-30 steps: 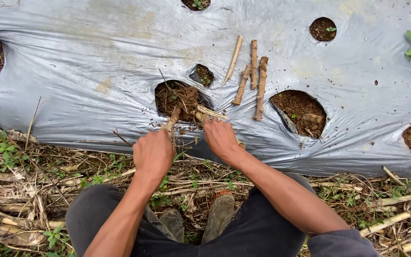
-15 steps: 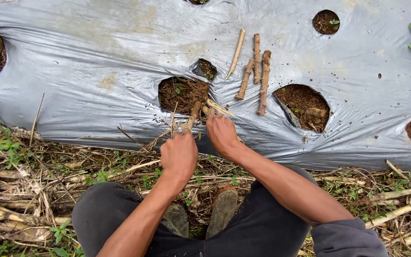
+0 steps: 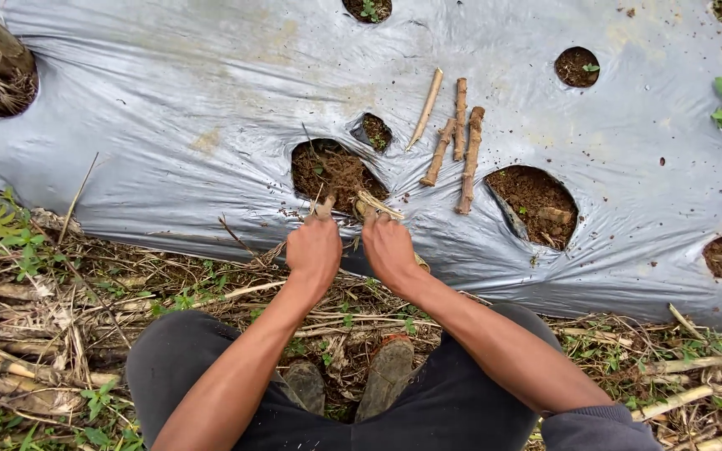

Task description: The person sits on the ground and uses a wooden stick to loosen the soil around a small plant growing through a plastic sheet. They pull out a clump of weeds and roots from the hole, then use the stick to clear the remaining debris from the planting spot.

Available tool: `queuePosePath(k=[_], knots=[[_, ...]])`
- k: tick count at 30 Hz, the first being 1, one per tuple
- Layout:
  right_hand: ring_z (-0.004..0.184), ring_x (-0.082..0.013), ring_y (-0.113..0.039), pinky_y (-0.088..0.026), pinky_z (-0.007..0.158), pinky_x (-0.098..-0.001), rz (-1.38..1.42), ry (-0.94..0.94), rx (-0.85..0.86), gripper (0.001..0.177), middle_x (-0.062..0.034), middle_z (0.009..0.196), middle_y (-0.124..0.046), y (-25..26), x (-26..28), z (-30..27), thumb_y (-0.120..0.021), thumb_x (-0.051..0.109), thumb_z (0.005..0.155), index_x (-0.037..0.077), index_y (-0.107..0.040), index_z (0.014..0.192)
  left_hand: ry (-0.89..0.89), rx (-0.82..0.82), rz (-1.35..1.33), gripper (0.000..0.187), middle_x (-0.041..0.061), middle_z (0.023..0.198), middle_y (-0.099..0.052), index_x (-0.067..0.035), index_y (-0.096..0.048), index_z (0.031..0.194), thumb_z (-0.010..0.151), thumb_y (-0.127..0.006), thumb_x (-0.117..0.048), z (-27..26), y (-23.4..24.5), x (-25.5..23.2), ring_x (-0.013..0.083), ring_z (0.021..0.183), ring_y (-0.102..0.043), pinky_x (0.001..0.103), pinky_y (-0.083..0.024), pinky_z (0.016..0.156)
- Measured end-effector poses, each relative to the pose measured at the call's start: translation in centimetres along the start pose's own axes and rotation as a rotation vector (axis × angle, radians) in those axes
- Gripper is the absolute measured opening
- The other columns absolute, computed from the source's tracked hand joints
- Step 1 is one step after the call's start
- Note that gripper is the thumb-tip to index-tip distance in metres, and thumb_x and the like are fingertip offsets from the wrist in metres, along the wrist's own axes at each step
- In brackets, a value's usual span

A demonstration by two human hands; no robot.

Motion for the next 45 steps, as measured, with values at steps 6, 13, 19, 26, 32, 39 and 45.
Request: queuePosePath(k=[6, 13, 19, 26, 32, 39, 45], knots=[[0.071, -0.032, -0.076, -0.06, 0.057, -0.0417, 0.171, -0.025, -0.024, 0.026, -0.0131, 0.081, -0.069, 0.7, -2.2, 0.7, -0.049, 0.008, 0.093, 0.003, -0.069, 0.109, 0.058, 0.174, -0.178, 0.029, 0.023, 0.079, -0.074, 0.0, -0.077, 0.094, 0.092, -0.05, -0.012, -1.0, 7.5, 2.8, 0.0474, 0.08, -0.076, 0.059, -0.059, 0.067], [0.068, -0.0238, -0.073, -0.061, 0.056, -0.034, 0.03, -0.021, 0.061, 0.032, -0.0172, 0.082, -0.072, 1.1, -0.8, 0.3, -0.051, 0.006, 0.098, -0.002, -0.065, 0.126, 0.032, 0.136, -0.177, 0.033, 0.021, 0.089, -0.073, -0.003, -0.076, 0.106, 0.1, -0.05, -0.021, -2.4, 7.9, 0.4, 0.0451, 0.083, -0.076, 0.057, -0.061, 0.073], [0.062, -0.0122, -0.067, -0.058, 0.05, -0.0246, -0.197, 0.043, 0.075, 0.046, -0.0112, 0.08, -0.073, 0.7, -0.3, -0.1, -0.053, 0.01, 0.101, 0.0, -0.054, 0.146, 0.12, 0.08, -0.141, 0.026, 0.025, 0.08, -0.072, 0.006, -0.077, 0.101, 0.102, -0.055, -0.009, 2.0, 4.4, 1.5, 0.0419, 0.078, -0.076, 0.051, -0.065, 0.07], [0.067, -0.0182, -0.069, -0.058, 0.051, -0.0305, -0.039, 0.038, 0.064, 0.044, -0.0117, 0.08, -0.07, -0.4, -0.6, 0.8, -0.053, 0.01, 0.097, -0.004, -0.057, 0.138, 0.092, 0.128, -0.312, 0.038, 0.026, 0.084, -0.074, 0.001, -0.077, 0.1, 0.1, -0.05, -0.024, -2.1, 12.0, 1.4, 0.0519, 0.085, -0.074, 0.063, -0.058, 0.076], [0.07, -0.0184, -0.071, -0.06, 0.054, -0.0304, -0.095, 0.063, 0.06, 0.048, -0.0132, 0.082, -0.071, 1.0, -0.1, 0.1, -0.055, 0.01, 0.097, -0.002, -0.055, 0.144, 0.068, 0.083, -0.258, 0.035, 0.025, 0.084, -0.074, 0.002, -0.076, 0.101, 0.102, -0.048, -0.018, 1.8, 5.4, 2.1, 0.0481, 0.085, -0.075, 0.059, -0.06, 0.076], [0.074, -0.0261, -0.074, -0.062, 0.056, -0.0393, 0.093, 0.04, 0.007, 0.05, -0.0157, 0.083, -0.071, 1.0, -2.3, 0.8, -0.054, 0.007, 0.092, 0.003, -0.06, 0.141, 0.132, 0.069, -0.444, 0.038, 0.031, 0.081, -0.072, 0.007, -0.076, 0.108, 0.104, -0.047, -0.018, -1.2, 13.8, 1.3, 0.0493, 0.082, -0.075, 0.06, -0.06, 0.078], [0.077, -0.0326, -0.076, -0.063, 0.061, -0.046, 0.184, 0.034, 0.023, 0.045, -0.0213, 0.09, -0.073, 4.1, -2.0, -0.1, -0.047, 0.002, 0.096, 0.001, -0.061, 0.138, 0.17, 0.087, -0.35, 0.036, 0.029, 0.08, -0.073, 0.004, -0.076, 0.096, 0.1, -0.051, -0.021, 3.5, 0.8, 4.4, 0.0512, 0.085, -0.074, 0.06, -0.059, 0.073]])
Point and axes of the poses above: each hand's wrist, its own z-axis towards the middle knuckle, its own y-axis out of the back of the hand, x = y × z, the point moved 7 cm from there along z, towards the middle knuckle
